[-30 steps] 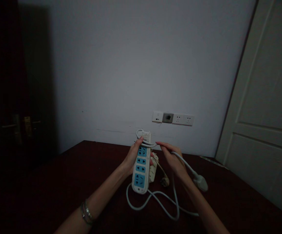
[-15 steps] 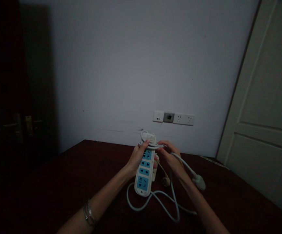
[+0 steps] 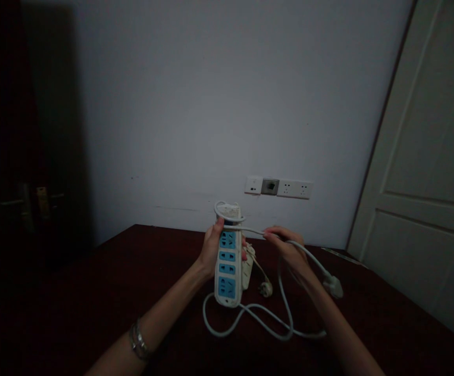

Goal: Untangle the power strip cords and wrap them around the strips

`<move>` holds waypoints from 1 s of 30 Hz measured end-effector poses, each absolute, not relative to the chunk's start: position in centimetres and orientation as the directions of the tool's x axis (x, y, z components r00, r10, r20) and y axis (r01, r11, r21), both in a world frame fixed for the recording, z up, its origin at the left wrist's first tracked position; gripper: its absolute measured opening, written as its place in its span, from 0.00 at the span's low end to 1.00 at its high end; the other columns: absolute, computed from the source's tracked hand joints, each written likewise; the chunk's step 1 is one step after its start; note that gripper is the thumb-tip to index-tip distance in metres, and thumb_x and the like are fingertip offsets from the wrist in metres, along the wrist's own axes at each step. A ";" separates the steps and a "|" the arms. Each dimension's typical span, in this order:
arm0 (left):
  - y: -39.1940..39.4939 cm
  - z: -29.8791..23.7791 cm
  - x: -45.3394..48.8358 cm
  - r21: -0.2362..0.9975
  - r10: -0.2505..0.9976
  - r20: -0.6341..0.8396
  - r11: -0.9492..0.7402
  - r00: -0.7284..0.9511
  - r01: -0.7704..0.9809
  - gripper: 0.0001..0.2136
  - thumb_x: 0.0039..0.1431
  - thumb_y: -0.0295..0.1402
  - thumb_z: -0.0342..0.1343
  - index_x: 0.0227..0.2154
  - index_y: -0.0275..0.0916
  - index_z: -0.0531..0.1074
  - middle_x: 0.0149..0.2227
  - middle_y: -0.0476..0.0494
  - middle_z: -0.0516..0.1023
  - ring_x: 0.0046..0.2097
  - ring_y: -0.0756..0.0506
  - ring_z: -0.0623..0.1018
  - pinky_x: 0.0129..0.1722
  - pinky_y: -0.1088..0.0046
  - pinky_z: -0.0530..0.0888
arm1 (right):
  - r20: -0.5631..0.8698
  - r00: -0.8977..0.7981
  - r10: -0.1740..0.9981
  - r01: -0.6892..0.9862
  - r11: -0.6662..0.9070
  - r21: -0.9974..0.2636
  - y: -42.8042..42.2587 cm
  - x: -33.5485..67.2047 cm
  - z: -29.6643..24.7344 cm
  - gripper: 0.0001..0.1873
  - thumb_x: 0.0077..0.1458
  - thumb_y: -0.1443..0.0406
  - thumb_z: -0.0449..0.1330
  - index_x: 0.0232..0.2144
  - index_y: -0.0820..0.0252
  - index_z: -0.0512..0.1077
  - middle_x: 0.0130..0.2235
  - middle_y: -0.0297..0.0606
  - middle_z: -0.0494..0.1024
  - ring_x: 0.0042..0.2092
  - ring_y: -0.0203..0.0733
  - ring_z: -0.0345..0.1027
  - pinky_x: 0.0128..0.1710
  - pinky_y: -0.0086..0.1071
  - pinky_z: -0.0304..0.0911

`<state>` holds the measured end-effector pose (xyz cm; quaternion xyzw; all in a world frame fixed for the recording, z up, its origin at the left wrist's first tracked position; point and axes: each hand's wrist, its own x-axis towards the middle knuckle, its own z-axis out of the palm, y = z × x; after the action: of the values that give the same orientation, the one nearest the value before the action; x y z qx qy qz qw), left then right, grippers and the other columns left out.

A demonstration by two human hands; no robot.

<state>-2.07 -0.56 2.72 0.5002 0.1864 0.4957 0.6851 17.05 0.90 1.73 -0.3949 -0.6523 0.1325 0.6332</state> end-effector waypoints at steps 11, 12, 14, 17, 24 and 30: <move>0.5 2.0 -2.5 0.868 0.817 0.239 0.063 0.525 -0.492 0.26 0.47 0.50 0.49 0.31 0.27 0.72 0.21 0.35 0.75 0.20 0.44 0.73 0.19 0.73 0.66 | 0.684 0.201 0.701 0.427 0.566 -0.705 0.2 19.1 2.8 0.10 0.40 0.57 0.63 0.21 0.57 0.75 0.25 0.36 0.77 0.31 0.43 0.68 0.32 0.34 0.60; 0.6 1.9 -2.5 0.868 0.820 0.237 0.062 0.521 -0.493 0.26 0.47 0.50 0.49 0.31 0.27 0.72 0.21 0.35 0.75 0.20 0.44 0.73 0.19 0.73 0.66 | 0.685 0.201 0.700 0.425 0.568 -0.705 0.1 19.1 2.9 0.09 0.40 0.57 0.63 0.21 0.57 0.75 0.25 0.36 0.77 0.31 0.43 0.68 0.33 0.33 0.59; 0.9 1.7 -2.4 0.867 0.836 0.236 0.048 0.495 -0.496 0.25 0.48 0.51 0.49 0.30 0.27 0.71 0.22 0.35 0.75 0.20 0.44 0.74 0.19 0.73 0.66 | 0.685 0.201 0.700 0.412 0.574 -0.707 -0.1 19.2 3.0 0.09 0.41 0.58 0.63 0.21 0.57 0.75 0.25 0.35 0.76 0.32 0.43 0.67 0.33 0.33 0.59; 1.4 1.6 -2.3 0.863 0.864 0.262 -0.011 0.429 -0.505 0.24 0.49 0.52 0.50 0.28 0.30 0.69 0.24 0.37 0.75 0.20 0.44 0.75 0.18 0.73 0.67 | 0.674 0.196 0.712 0.390 0.575 -0.720 -0.4 19.1 3.2 0.09 0.42 0.58 0.63 0.21 0.57 0.75 0.25 0.35 0.75 0.31 0.42 0.66 0.33 0.32 0.58; 2.2 1.5 -2.5 0.871 0.851 0.327 -0.102 0.411 -0.481 0.25 0.48 0.55 0.50 0.29 0.32 0.66 0.23 0.39 0.75 0.19 0.45 0.74 0.17 0.73 0.68 | 0.653 0.143 0.744 0.400 0.560 -0.726 -0.3 19.5 3.0 0.10 0.42 0.57 0.62 0.21 0.58 0.75 0.24 0.35 0.75 0.31 0.42 0.66 0.32 0.32 0.58; 2.4 1.1 -2.6 0.886 0.800 0.295 -0.024 0.523 -0.463 0.27 0.48 0.56 0.50 0.33 0.31 0.67 0.24 0.38 0.75 0.19 0.45 0.74 0.17 0.74 0.67 | 0.630 0.111 0.768 0.399 0.546 -0.737 0.7 20.4 2.2 0.11 0.41 0.56 0.63 0.21 0.58 0.75 0.24 0.35 0.75 0.31 0.42 0.66 0.32 0.32 0.58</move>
<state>-2.63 2.43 1.06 0.5453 0.1543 0.4636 0.6812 20.41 0.67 2.24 -0.4502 -0.6482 0.1555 0.5942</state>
